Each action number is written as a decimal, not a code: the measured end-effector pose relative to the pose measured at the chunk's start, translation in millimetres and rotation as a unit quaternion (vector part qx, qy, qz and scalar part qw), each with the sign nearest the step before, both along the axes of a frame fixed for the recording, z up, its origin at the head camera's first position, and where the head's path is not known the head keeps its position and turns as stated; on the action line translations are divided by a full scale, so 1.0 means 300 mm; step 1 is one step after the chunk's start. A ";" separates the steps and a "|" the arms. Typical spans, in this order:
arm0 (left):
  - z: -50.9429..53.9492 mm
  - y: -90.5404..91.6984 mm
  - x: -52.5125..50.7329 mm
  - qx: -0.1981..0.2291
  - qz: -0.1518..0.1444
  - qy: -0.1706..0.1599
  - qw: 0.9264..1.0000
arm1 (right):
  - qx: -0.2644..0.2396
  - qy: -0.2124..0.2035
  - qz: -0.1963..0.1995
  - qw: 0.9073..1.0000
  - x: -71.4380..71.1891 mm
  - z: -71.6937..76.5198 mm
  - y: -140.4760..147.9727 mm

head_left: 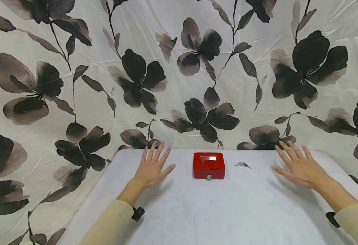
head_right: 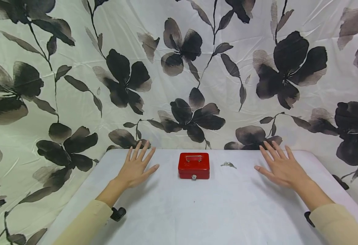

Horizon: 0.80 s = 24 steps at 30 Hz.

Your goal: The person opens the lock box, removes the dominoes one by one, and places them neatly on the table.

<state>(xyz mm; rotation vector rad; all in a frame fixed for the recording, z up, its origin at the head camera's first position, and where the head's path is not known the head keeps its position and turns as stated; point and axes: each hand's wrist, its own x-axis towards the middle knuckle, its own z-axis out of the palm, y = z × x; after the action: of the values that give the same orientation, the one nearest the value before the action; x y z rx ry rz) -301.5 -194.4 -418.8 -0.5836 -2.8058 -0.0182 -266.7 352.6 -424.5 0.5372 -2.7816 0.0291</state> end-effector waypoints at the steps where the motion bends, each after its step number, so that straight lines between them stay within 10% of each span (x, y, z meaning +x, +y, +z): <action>1: -0.002 0.005 0.001 0.002 -0.002 0.000 1.000 | -0.001 -0.003 0.000 1.000 0.000 -0.001 -0.004; 17: -0.037 0.084 0.008 0.093 -0.052 -0.037 0.994 | -0.080 -0.065 0.031 0.994 -0.020 0.003 -0.091; 24: -0.042 0.126 0.002 0.166 -0.060 -0.097 0.980 | -0.103 -0.071 0.048 0.991 -0.040 -0.008 -0.146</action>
<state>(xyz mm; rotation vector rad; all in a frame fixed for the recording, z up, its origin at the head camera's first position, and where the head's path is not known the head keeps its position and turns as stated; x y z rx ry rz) -300.8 -156.6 -431.4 -0.6960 -2.8527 -0.5856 -278.7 308.9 -426.8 0.6383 -2.8408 0.3856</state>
